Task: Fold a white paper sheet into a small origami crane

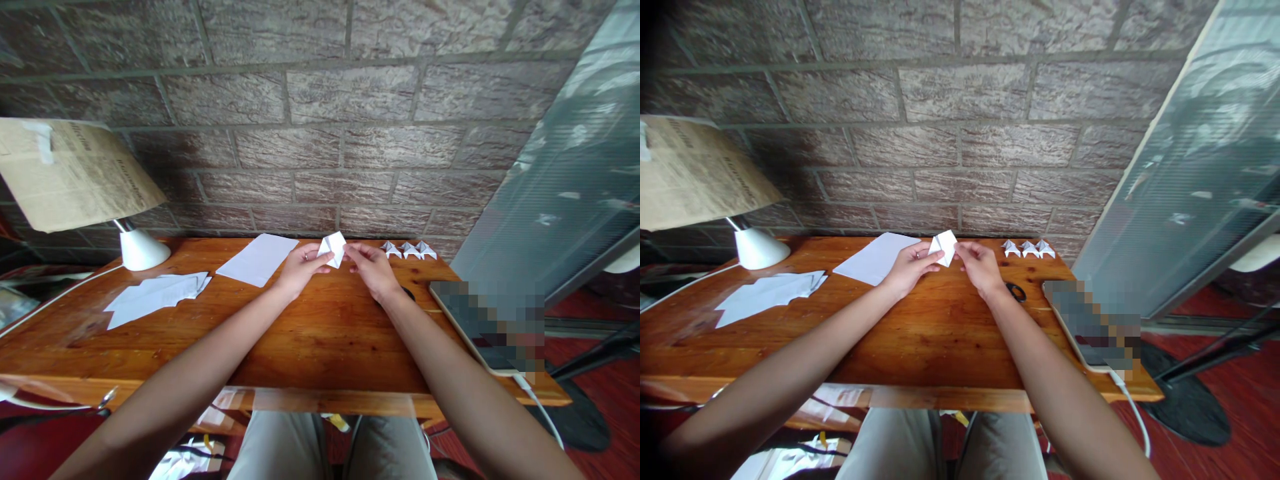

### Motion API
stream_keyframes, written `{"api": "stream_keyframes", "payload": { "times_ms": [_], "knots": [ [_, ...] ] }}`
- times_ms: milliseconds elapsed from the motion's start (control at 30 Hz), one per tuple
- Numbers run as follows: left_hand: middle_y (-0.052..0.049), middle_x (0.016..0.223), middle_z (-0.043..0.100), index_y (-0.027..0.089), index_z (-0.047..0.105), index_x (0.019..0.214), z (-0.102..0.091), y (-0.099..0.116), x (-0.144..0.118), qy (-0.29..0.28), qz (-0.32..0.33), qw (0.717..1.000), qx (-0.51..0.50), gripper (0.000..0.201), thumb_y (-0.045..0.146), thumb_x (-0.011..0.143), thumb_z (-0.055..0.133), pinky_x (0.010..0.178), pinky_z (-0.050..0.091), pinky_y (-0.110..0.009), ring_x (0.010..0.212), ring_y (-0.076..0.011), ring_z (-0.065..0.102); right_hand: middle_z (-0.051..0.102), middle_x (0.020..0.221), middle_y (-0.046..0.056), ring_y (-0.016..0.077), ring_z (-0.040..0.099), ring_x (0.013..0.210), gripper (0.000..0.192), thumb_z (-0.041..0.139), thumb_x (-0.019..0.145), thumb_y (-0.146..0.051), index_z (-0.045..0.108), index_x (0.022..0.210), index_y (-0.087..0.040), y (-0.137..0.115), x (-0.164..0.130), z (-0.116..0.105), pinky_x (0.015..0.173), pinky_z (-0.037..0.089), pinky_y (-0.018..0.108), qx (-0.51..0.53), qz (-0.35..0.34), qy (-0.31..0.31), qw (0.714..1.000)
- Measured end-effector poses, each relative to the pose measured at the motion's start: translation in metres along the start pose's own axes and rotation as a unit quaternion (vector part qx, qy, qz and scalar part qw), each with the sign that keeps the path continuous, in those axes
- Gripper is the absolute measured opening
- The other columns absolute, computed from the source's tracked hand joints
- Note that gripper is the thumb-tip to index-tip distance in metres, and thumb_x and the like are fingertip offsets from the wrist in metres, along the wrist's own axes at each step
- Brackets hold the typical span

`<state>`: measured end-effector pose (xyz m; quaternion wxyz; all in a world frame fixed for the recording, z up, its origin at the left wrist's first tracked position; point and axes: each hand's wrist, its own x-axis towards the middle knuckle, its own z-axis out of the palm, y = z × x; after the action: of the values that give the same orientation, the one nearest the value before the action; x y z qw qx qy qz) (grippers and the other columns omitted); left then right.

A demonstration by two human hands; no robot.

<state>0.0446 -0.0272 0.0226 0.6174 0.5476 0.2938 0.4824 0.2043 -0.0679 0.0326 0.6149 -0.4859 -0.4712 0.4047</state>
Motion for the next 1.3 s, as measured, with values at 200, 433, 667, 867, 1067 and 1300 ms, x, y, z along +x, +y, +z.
{"api": "stream_keyframes", "payload": {
  "times_ms": [200,433,667,867,1067,1300],
  "knots": [
    [-0.004,0.087,0.072,0.016,0.073,0.095,-0.0005,-0.0009,0.0020,0.023,0.007,0.999,-0.034,0.042,0.033,0.059,0.086,0.063,0.050,-0.021,0.075,-0.0121,0.063,0.070,0.076,0.003,0.0143,0.060,0.073,0.027,0.074,0.067,-0.039,0.072,0.082,-0.017,-0.0008,-0.0008,-0.0017,0.058,0.043,0.023,-0.032,-0.010,-0.006,0.999],
    [-0.002,0.082,0.070,0.016,0.072,0.093,0.0017,-0.0005,0.0010,0.018,0.011,0.999,-0.027,0.043,0.029,0.055,0.087,0.063,0.048,-0.022,0.071,-0.0110,0.061,0.072,0.076,0.005,0.0152,0.062,0.074,0.031,0.077,0.065,-0.040,0.073,0.085,-0.016,-0.0009,0.0009,-0.0038,0.059,0.042,0.023,-0.037,-0.002,-0.026,0.999],
    [-0.004,0.089,0.072,0.018,0.071,0.097,-0.0006,0.0008,0.0000,0.024,-0.017,0.999,-0.027,0.046,0.036,0.058,0.087,0.067,0.050,-0.023,0.076,-0.0127,0.064,0.074,0.085,0.005,0.0158,0.066,0.081,0.029,0.075,0.069,-0.042,0.073,0.087,-0.018,-0.0032,0.0001,-0.0065,0.061,0.044,0.022,-0.019,0.011,-0.072,0.997],
    [-0.007,0.094,0.073,0.017,0.069,0.099,-0.0011,-0.0003,-0.0004,-0.001,-0.021,0.999,-0.035,0.046,0.036,0.060,0.086,0.074,0.054,-0.031,0.082,-0.0182,0.070,0.073,0.082,0.002,0.0157,0.067,0.080,0.032,0.075,0.072,-0.042,0.069,0.096,-0.021,-0.0056,-0.0015,-0.0049,0.059,0.045,0.022,-0.015,0.000,-0.061,0.998],
    [-0.007,0.094,0.073,0.016,0.068,0.103,-0.0016,-0.0041,0.0008,-0.031,0.000,0.999,-0.024,0.049,0.028,0.059,0.086,0.077,0.052,-0.031,0.084,-0.0174,0.068,0.069,0.084,0.001,0.0169,0.066,0.080,0.045,0.066,0.081,-0.049,0.060,0.120,-0.028,-0.0079,-0.0012,-0.0049,0.052,0.048,0.023,-0.055,-0.099,-0.104,0.988],
    [-0.007,0.094,0.073,0.016,0.066,0.109,-0.0010,-0.0022,-0.0001,-0.017,-0.010,1.000,-0.018,0.053,0.027,0.060,0.085,0.070,0.049,-0.027,0.078,-0.0152,0.067,0.069,0.086,0.001,0.0172,0.067,0.081,0.036,0.067,0.080,-0.050,0.061,0.107,-0.026,-0.0085,0.0017,-0.0087,0.051,0.049,0.022,-0.042,-0.091,-0.111,0.989]
  ]
}}
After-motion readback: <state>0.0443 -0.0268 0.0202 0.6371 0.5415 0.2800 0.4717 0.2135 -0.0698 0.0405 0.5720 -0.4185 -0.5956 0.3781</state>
